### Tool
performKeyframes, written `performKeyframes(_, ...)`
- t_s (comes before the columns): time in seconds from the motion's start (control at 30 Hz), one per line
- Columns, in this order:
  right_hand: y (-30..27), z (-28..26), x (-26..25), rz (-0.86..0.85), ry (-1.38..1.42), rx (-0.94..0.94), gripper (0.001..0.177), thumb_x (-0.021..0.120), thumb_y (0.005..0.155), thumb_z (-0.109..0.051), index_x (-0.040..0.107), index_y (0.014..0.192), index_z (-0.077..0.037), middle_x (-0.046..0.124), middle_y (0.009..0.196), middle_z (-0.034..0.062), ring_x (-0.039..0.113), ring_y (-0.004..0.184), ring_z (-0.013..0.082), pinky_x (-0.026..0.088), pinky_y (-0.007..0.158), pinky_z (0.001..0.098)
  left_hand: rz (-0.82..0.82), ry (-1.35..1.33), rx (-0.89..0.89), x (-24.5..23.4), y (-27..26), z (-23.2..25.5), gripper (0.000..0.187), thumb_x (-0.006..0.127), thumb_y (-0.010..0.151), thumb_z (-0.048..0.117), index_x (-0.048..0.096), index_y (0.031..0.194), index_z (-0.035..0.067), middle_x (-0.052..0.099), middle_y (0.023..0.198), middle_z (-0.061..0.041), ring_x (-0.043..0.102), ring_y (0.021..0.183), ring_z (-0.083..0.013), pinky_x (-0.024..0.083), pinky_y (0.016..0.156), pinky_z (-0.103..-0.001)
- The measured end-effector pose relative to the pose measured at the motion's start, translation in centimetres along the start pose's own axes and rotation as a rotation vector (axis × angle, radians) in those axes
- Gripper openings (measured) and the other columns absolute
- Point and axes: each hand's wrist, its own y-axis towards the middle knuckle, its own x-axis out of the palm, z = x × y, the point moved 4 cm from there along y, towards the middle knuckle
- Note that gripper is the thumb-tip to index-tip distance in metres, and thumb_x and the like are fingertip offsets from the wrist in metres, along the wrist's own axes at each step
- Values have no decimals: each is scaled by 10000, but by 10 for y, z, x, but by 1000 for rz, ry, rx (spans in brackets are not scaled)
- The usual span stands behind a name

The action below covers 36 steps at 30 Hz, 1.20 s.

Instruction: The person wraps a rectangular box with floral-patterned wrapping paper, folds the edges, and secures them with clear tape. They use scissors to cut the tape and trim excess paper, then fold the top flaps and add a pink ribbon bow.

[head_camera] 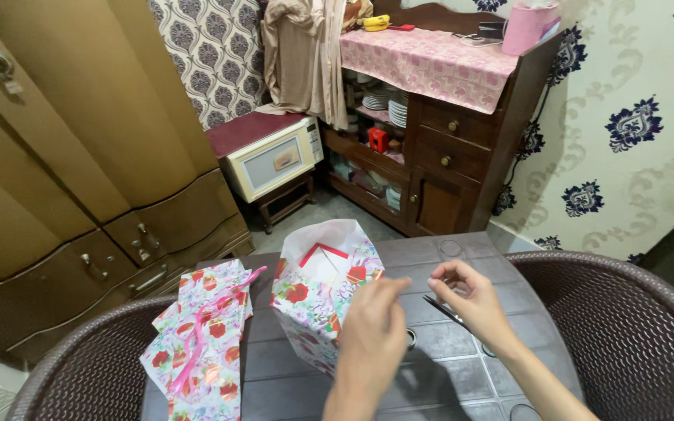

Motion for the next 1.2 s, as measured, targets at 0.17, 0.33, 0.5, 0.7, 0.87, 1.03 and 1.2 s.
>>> performKeyframes(0.17,-10,28,-9,11,54,69,180,728,872,-95,672,1027,-24,664,895,0,625,787,88,535,686,259,-70,-44,-114,60,-27,-34,228,577,885,-5,715,1067,7,707,1034,-160,667,990,-361,512,836,-439)
performKeyframes(0.33,-19,63,-19,28,4,110,189,733,880,-128,684,1029,-22,684,866,18,653,764,99,557,698,267,-110,12,-174,112,-61,-104,275,596,854,-15,703,1105,19,689,1122,-158,633,1062,-367,504,899,-447)
performKeyframes(0.5,-30,100,-24,17,-14,164,215,727,890,-156,695,1063,-32,686,859,39,655,741,110,561,673,275,-179,77,-168,144,-88,-161,453,732,746,1,648,1190,40,647,1246,-157,576,1168,-377,467,992,-439)
performKeyframes(0.7,-34,131,-15,-187,-113,211,348,762,865,-155,688,1198,-89,628,992,26,632,764,99,559,684,260,-253,101,-167,162,-96,-189,612,781,706,4,579,1282,45,622,1285,-167,528,1235,-375,428,1033,-440)
performKeyframes(0.87,-38,135,-12,-258,-262,168,379,758,857,-135,697,1230,-112,625,1050,15,625,815,91,552,773,249,-316,125,-297,164,-93,-197,598,724,788,19,572,1359,114,665,1225,-140,599,1190,-339,477,1014,-424)
performKeyframes(1.03,-33,133,-8,-316,-324,169,393,746,845,-131,716,1237,-143,631,1040,3,579,766,83,529,741,235,-330,-5,-304,153,-81,-187,644,747,780,44,531,1382,109,689,1201,-133,617,1146,-337,483,983,-423)
performKeyframes(1.2,-29,132,-8,-326,-276,192,317,751,852,-161,760,1169,-142,640,993,-11,511,693,71,484,664,228,-334,-82,-308,144,-71,-172,633,742,793,61,539,1390,117,710,1190,-130,650,1138,-328,504,971,-408)
